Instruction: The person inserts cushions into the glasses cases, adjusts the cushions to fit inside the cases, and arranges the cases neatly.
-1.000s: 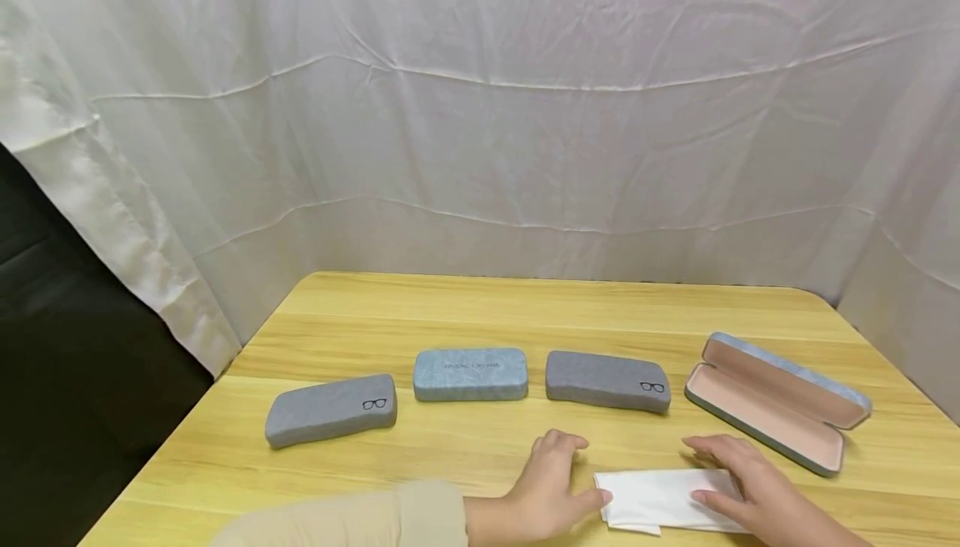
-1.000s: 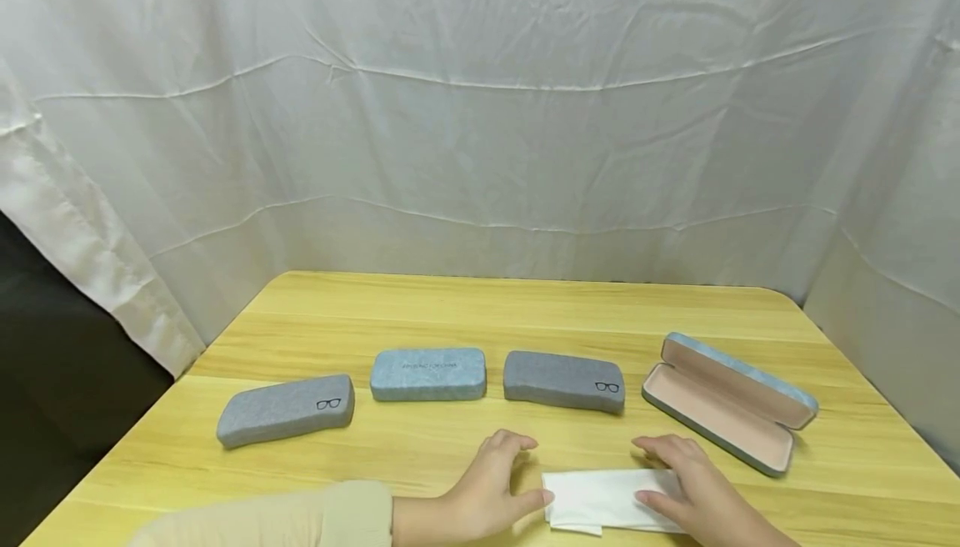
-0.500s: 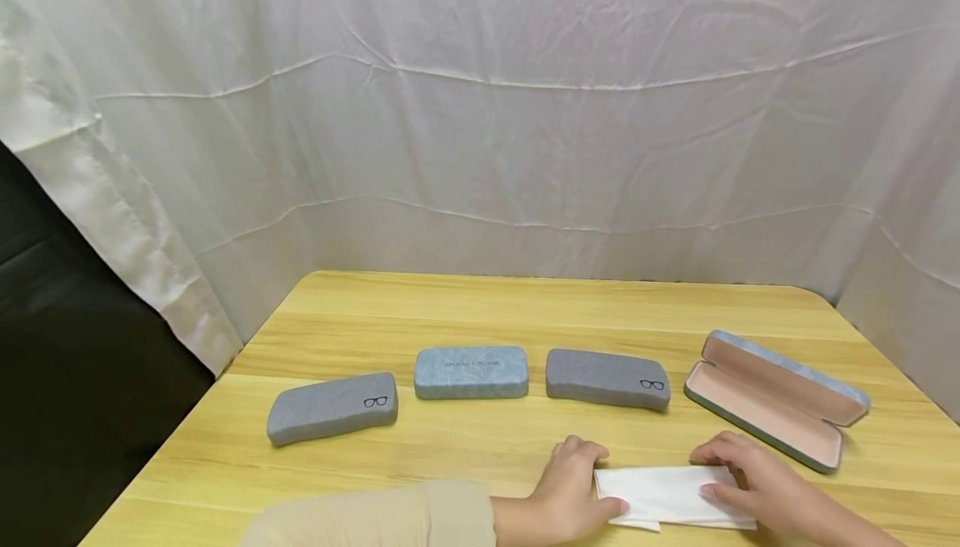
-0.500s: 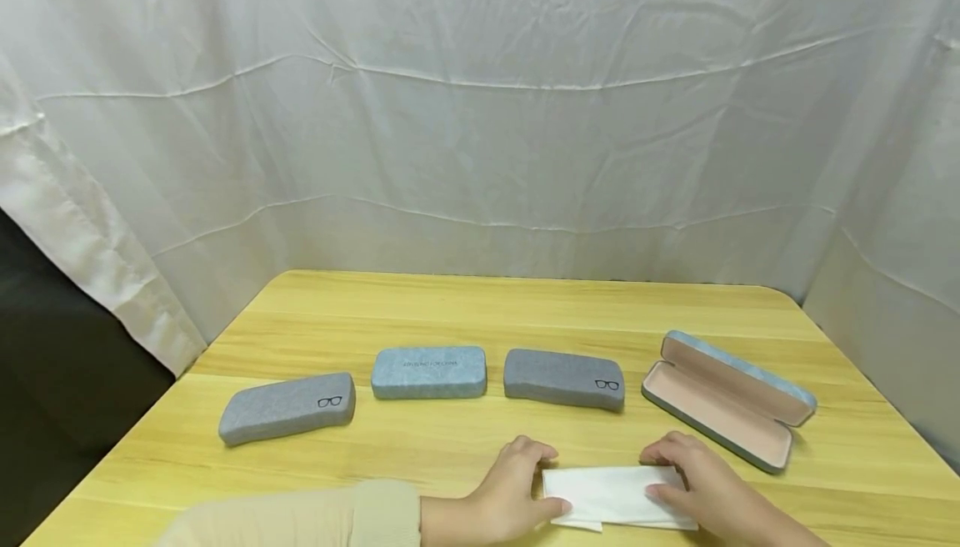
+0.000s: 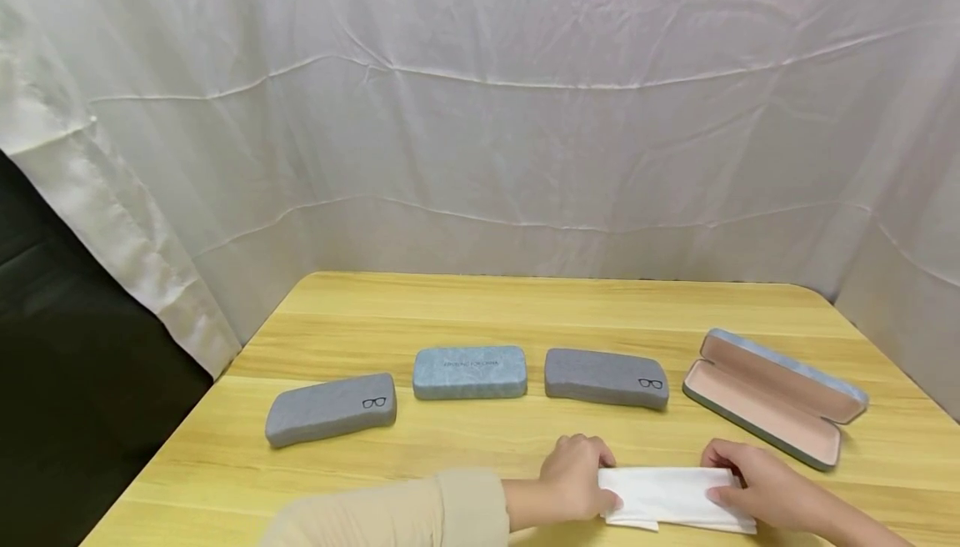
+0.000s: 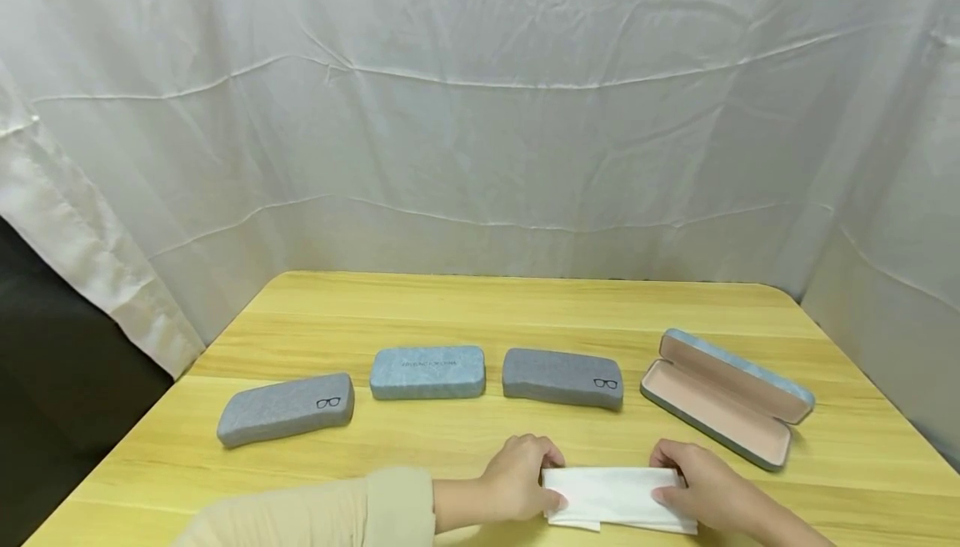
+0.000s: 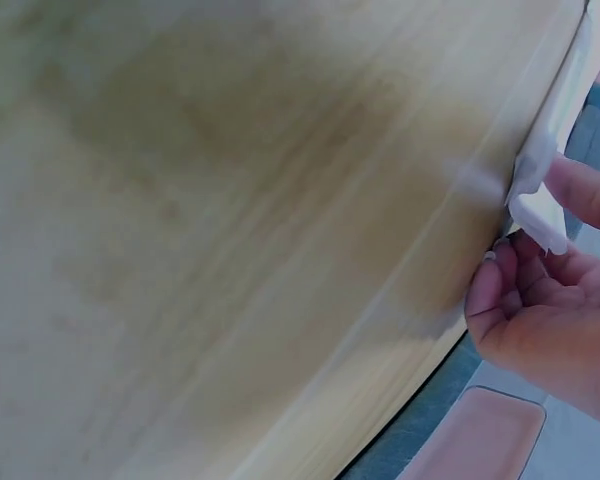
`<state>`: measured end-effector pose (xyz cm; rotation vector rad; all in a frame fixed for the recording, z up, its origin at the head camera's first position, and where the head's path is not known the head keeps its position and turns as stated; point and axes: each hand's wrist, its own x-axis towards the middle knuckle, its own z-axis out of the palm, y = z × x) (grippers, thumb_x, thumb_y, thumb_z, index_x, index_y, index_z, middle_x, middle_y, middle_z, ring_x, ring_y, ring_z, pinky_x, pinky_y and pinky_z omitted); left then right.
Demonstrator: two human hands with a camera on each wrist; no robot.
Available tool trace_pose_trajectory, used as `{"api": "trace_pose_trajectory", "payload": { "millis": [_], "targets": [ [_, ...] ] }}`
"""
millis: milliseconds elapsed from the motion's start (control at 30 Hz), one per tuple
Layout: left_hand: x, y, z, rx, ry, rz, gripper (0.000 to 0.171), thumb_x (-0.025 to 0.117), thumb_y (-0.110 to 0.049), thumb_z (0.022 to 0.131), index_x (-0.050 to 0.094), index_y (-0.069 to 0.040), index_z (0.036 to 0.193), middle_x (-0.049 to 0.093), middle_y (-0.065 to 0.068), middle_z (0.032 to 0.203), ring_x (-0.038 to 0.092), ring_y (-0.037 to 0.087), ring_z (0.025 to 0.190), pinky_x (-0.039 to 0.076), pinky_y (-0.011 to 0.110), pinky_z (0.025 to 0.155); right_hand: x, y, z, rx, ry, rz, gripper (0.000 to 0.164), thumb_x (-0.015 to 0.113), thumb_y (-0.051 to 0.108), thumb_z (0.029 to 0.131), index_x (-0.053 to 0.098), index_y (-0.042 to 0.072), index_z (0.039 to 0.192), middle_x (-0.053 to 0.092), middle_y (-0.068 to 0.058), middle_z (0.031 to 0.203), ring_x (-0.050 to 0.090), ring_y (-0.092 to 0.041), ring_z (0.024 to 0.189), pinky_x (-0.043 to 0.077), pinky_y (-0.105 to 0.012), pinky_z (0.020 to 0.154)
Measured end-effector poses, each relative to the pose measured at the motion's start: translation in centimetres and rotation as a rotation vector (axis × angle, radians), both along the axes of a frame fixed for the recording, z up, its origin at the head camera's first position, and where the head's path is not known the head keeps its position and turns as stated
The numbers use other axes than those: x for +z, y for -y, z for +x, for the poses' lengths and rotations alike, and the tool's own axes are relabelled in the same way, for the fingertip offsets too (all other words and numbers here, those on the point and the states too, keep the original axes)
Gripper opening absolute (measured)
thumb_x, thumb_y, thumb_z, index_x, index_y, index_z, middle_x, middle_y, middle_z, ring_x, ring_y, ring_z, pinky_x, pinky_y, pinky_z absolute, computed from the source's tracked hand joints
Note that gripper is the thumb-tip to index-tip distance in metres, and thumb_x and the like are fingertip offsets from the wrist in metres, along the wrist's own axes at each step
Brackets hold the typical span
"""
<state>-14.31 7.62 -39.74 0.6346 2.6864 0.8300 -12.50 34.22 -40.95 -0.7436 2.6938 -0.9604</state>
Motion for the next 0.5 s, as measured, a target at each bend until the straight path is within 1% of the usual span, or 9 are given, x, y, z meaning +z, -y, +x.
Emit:
{"api": "trace_pose_trajectory", "payload": {
  "millis": [67,133,267,367,500],
  "targets": [
    [0.12,-0.11,-0.12,0.013,0.016,-0.031,0.023,0.080,-0.027,0.071,0.067,-0.020,0.090,0.055,-0.009,0.080,0.045,0.006,0.076,0.039,0.018,0.061,-0.01,-0.03,-0.01,0.010,0.016,-0.004,0.015,0.063,0.014,0.087,0.050,0.008,0.082,0.034,0.014,0.065,0.029,0.007,0.057,0.026,-0.022,0.047],
    [0.25,-0.16,-0.21,0.024,0.026,-0.051,0.022,0.081,-0.028,0.070,0.067,-0.020,0.087,0.054,-0.009,0.079,0.046,0.007,0.076,0.038,0.018,0.061,-0.05,-0.09,-0.07,0.033,0.014,-0.011,0.017,0.062,0.013,0.087,0.049,0.008,0.078,0.031,0.013,0.064,0.026,0.006,0.056,0.025,-0.022,0.047],
    [0.37,-0.12,-0.25,0.029,0.033,-0.062,0.019,0.081,-0.029,0.070,0.068,-0.020,0.081,0.053,-0.010,0.076,0.043,0.007,0.072,0.035,0.018,0.059,0.01,-0.06,-0.02,0.040,0.010,-0.005,0.020,0.062,0.013,0.088,0.047,0.008,0.076,0.029,0.014,0.065,0.023,0.006,0.056,0.023,-0.022,0.047],
    [0.48,0.10,-0.38,0.013,0.042,-0.027,0.015,0.080,-0.026,0.071,0.068,-0.017,0.077,0.054,-0.010,0.071,0.043,0.005,0.066,0.035,0.016,0.056,0.11,0.06,0.18,0.038,0.002,-0.028,0.019,0.060,0.009,0.088,0.046,0.007,0.075,0.026,0.011,0.063,0.023,0.005,0.056,0.023,-0.022,0.047],
    [0.73,0.53,-0.81,-0.026,0.096,0.091,0.013,0.077,-0.016,0.073,0.067,-0.009,0.075,0.052,-0.008,0.063,0.041,0.004,0.056,0.036,0.015,0.052,0.36,0.10,0.46,0.027,0.011,-0.076,0.015,0.056,0.005,0.090,0.046,0.005,0.078,0.026,0.007,0.060,0.024,0.005,0.055,0.023,-0.023,0.045]
  ]
}}
